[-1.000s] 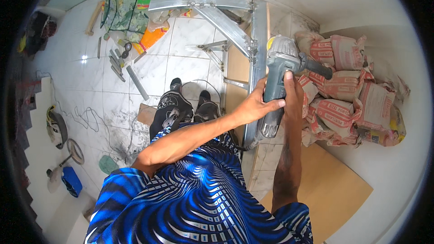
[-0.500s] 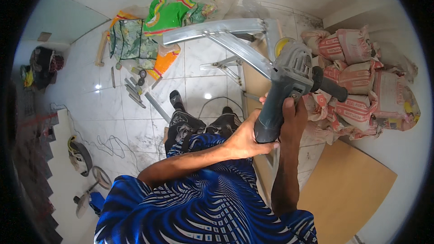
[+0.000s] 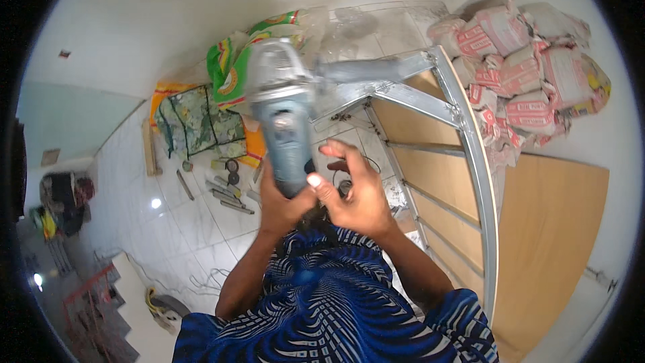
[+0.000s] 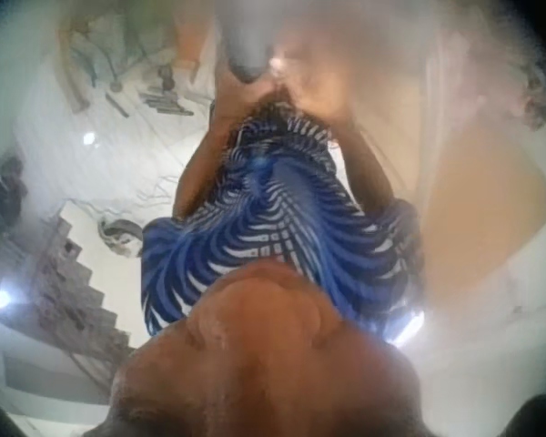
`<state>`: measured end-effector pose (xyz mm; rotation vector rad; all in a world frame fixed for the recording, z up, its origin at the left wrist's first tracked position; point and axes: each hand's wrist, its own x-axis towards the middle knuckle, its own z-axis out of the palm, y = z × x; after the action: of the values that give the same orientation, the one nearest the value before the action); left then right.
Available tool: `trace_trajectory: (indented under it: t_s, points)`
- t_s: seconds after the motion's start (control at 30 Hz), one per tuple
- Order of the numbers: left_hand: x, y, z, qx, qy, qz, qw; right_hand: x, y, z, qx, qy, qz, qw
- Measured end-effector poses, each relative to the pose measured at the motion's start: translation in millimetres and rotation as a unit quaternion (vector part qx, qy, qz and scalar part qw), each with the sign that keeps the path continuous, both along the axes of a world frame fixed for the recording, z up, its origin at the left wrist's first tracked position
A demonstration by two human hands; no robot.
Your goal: The person uses an angle grinder to cut and grind the joints and edges of a large metal frame structure.
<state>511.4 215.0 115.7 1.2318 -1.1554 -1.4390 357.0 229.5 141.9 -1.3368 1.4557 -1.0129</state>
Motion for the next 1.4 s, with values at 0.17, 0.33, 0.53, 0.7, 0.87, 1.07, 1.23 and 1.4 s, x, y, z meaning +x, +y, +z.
trace_trajectory:
  t_s: [0.17,0.33,0.53,0.7,0.87,1.07,1.23,1.4]
  points:
    - [67.0,-44.2,-22.7,0.024,-0.029,0.052,0.998,39.8,11.0,57.5,0.003,-0.292,0.105,0.951]
    - [81.5,-105.5,2.3,0.023,0.032,0.029,0.999,100.5,-49.1,112.5,-0.202,-0.594,0.236,0.742]
    - [89.1,-176.4,15.4,-0.041,-0.016,-0.055,0.997,126.3,-105.7,141.2,-0.268,-0.793,0.207,0.507]
    - [59.4,-242.6,24.5,-0.051,-0.030,-0.154,0.986,108.0,-151.5,126.1,-0.378,-0.751,0.236,0.487]
    - [22.1,-303.6,21.8,-0.016,0.012,-0.248,0.969,34.4,-183.3,96.2,-0.453,-0.441,0.137,0.762]
    - [-42.2,-357.7,23.3,-0.003,0.010,-0.399,0.917,-19.8,-167.7,34.7,-0.100,-0.290,-0.249,0.919]
    - [-98.8,-399.4,13.4,0.026,-0.021,-0.508,0.861,-19.9,-181.1,-11.6,0.008,-0.092,-0.416,0.905]
    - [-152.0,-451.1,-2.8,0.067,-0.017,-0.618,0.783,-32.7,-212.3,-19.4,0.112,-0.036,-0.571,0.812]
